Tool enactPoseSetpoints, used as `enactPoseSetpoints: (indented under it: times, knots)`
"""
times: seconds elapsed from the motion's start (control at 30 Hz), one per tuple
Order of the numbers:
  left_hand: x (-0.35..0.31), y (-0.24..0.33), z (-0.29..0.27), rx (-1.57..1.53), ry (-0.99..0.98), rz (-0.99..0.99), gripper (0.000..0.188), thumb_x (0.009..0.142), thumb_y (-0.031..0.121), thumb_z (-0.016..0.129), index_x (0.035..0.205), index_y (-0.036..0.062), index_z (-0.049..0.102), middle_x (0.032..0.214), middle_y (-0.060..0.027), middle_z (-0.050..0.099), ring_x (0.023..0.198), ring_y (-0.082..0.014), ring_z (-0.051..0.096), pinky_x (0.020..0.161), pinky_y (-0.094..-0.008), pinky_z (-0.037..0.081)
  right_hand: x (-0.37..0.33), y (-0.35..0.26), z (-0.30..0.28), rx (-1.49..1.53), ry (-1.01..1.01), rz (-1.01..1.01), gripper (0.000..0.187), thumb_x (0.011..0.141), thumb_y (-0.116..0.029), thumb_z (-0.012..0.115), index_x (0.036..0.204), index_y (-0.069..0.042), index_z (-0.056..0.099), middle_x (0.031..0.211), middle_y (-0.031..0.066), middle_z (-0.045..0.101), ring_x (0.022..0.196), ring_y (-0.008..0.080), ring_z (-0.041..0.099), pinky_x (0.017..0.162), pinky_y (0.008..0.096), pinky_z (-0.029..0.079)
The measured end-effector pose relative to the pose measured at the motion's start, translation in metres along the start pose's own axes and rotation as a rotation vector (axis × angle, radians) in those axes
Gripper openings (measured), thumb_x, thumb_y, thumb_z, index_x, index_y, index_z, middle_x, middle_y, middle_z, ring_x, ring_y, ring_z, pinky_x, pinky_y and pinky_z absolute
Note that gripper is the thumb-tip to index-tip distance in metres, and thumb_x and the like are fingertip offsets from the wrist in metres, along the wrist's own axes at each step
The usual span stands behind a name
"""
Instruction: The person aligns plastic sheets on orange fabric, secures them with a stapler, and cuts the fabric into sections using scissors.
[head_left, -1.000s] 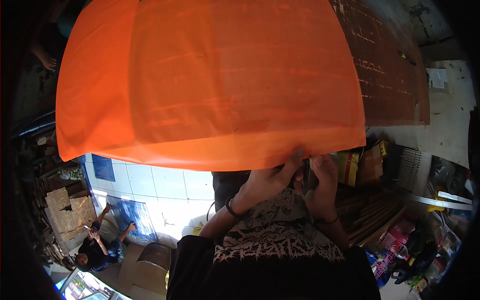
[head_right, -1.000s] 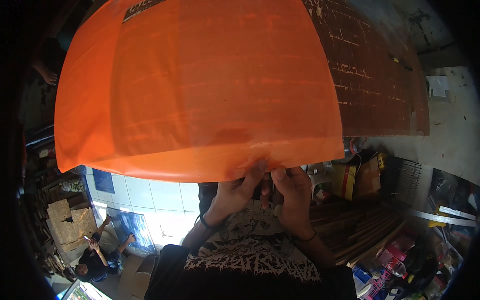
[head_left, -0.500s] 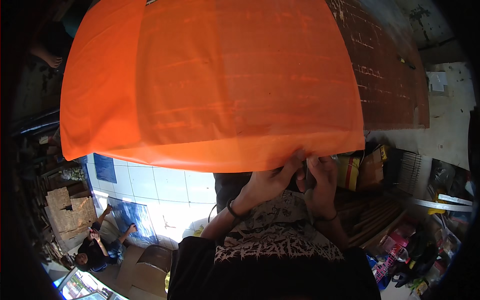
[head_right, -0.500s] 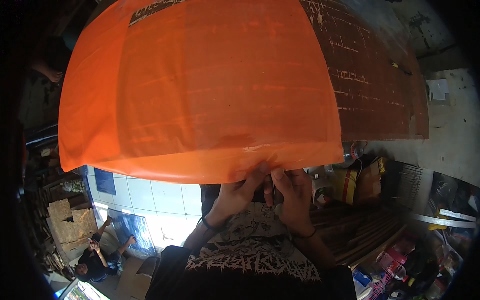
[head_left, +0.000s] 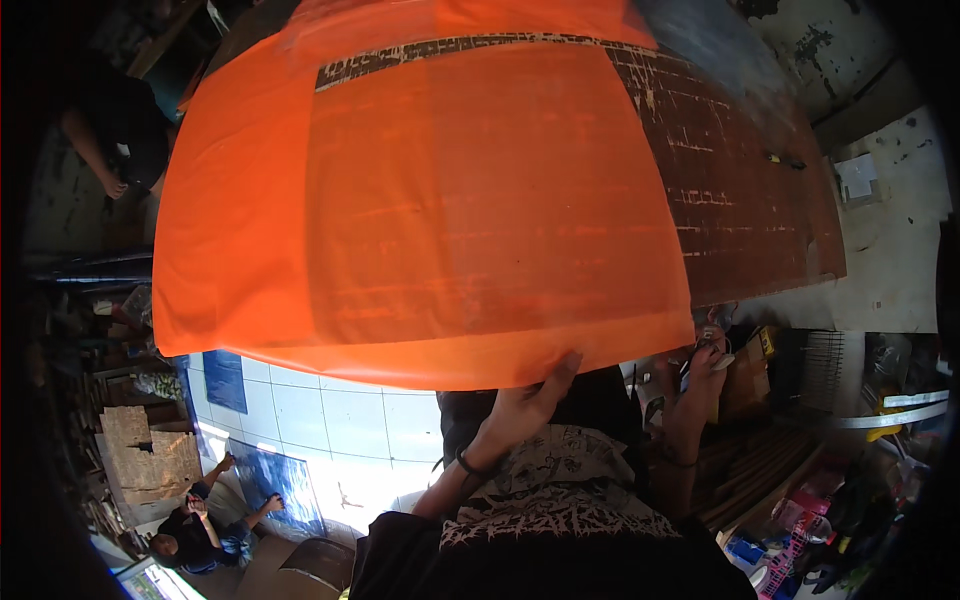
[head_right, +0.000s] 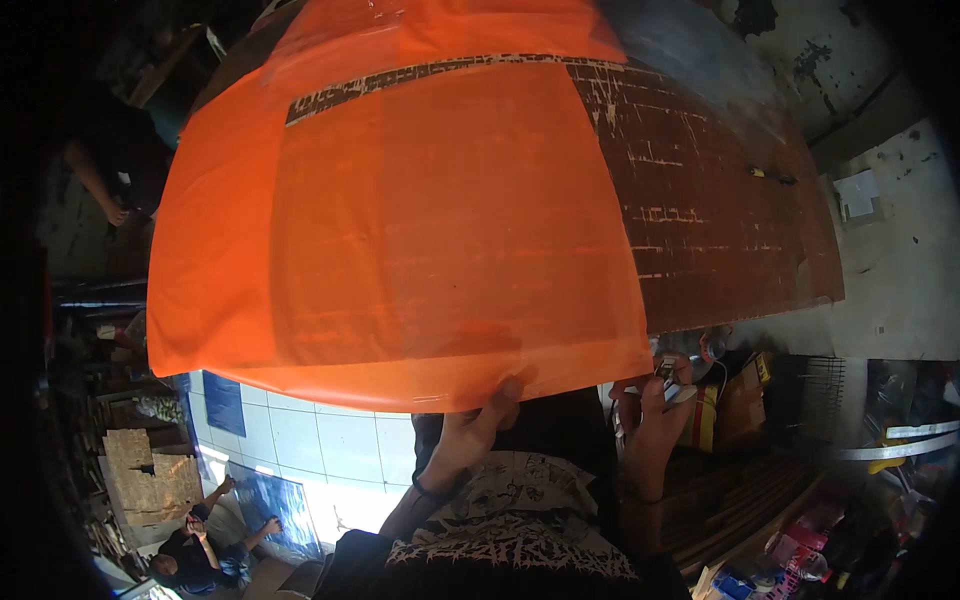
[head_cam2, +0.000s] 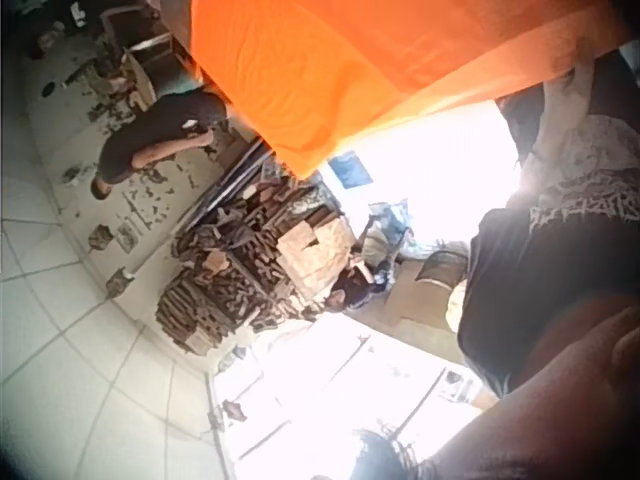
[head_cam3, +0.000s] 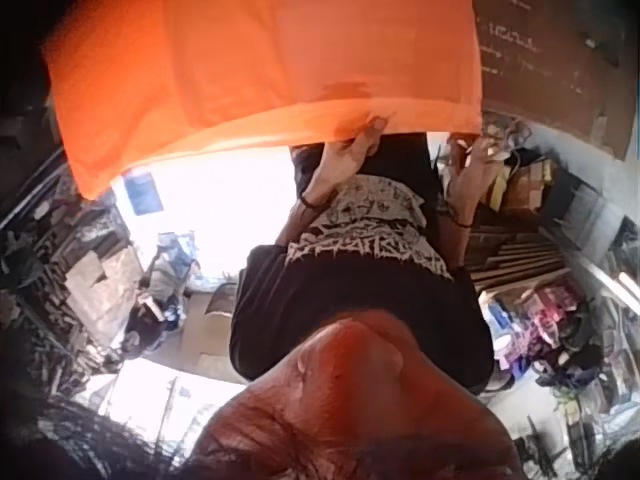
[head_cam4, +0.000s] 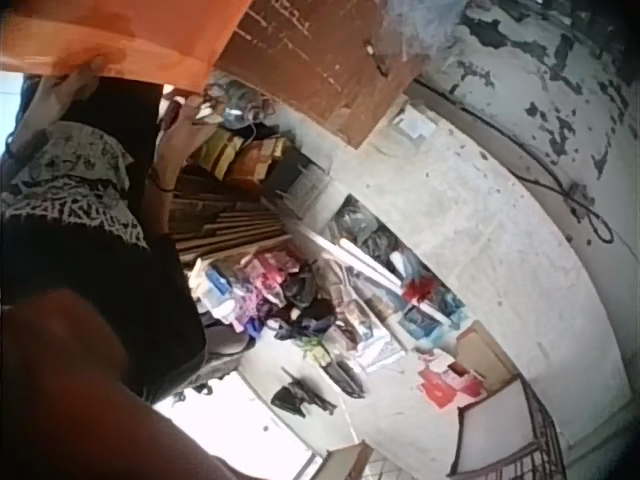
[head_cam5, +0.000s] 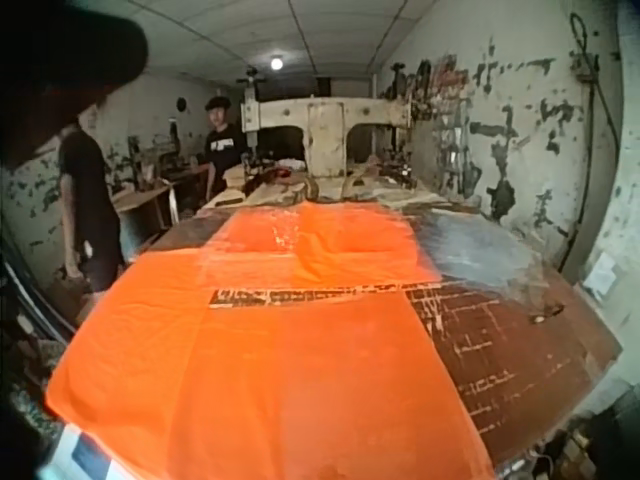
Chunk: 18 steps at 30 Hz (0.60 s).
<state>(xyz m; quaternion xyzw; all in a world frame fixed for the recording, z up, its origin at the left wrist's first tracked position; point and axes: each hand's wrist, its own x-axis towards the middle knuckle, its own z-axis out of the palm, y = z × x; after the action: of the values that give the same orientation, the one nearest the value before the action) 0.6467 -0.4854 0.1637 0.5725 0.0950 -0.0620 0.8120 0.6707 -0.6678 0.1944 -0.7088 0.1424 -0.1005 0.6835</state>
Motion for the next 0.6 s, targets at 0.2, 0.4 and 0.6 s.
enactPoseSetpoints:
  times: [0.2,0.4,0.6]
  knots:
    - [-0.018,-0.004,-0.022,-0.036,0.059,0.043,0.019,0.097,0.019,0.052,0.085,0.0045,0.055,0.064,0.0048,0.045,0.053,-0.0037,0.039,0.048,-0.0208,0.031,0.036,-0.021,-0.012,0.048,-0.21,0.049,0.022,0.087,-0.008,0.063,0.103,-0.005,0.047,0.075,0.0039,0.058,0.051,0.0069,0.052,0.046,0.0181,0.038]
    - [-0.036,0.009,-0.046,-0.121,0.324,0.06,0.019,0.096,0.022,0.053,0.091,0.0033,0.055,0.064,0.0019,0.049,0.05,-0.0055,0.041,0.045,-0.0211,0.03,0.064,-0.051,-0.019,-0.237,-0.324,0.07,0.021,0.083,-0.01,0.068,0.092,-0.004,0.05,0.073,-0.0007,0.054,0.063,0.0052,0.052,0.056,0.021,0.042]
    - [-0.039,0.027,-0.057,-0.115,0.553,0.216,0.024,0.094,0.023,0.054,0.084,0.0013,0.054,0.057,0.0002,0.045,0.045,-0.0072,0.038,0.042,-0.023,0.027,0.088,-0.064,-0.002,-0.272,-0.437,0.04,0.021,0.083,-0.009,0.067,0.09,-0.004,0.049,0.067,-0.0019,0.055,0.059,0.0035,0.05,0.053,0.0209,0.04]
